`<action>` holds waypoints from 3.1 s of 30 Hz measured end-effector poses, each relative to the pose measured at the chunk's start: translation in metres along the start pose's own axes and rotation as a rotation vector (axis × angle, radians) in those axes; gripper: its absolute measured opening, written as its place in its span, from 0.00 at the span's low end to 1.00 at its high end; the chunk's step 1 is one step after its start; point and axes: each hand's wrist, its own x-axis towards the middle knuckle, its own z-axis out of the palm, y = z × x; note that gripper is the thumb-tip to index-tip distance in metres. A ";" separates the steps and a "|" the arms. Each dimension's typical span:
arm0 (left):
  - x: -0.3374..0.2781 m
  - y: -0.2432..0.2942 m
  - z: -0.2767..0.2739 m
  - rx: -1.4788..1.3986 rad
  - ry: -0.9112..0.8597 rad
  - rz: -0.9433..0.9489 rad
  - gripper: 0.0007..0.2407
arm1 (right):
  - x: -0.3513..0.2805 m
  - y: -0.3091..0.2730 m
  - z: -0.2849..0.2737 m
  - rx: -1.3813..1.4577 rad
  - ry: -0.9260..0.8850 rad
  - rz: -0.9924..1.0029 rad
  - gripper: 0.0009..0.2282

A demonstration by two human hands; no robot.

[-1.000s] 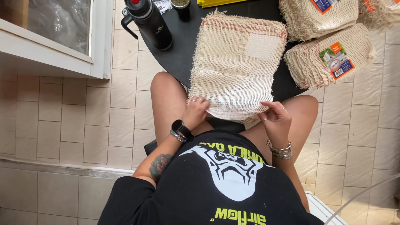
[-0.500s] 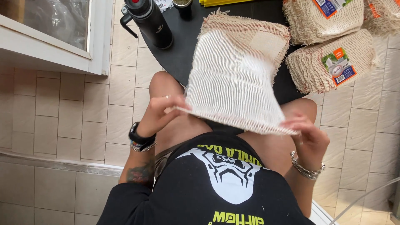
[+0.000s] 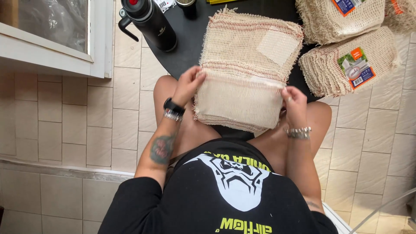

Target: The person is folding mesh napkins and stacking them on a table in a backroom area.

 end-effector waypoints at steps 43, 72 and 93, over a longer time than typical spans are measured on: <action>-0.074 0.179 0.082 -0.026 -0.108 0.317 0.10 | -0.111 -0.163 0.054 0.171 0.056 -0.334 0.09; -0.106 0.222 0.087 0.306 -0.057 0.834 0.04 | -0.139 -0.160 0.035 -0.071 -0.012 -0.533 0.04; -0.072 0.142 0.041 0.356 -0.444 0.778 0.10 | -0.132 -0.136 -0.017 -0.112 -0.246 -0.412 0.08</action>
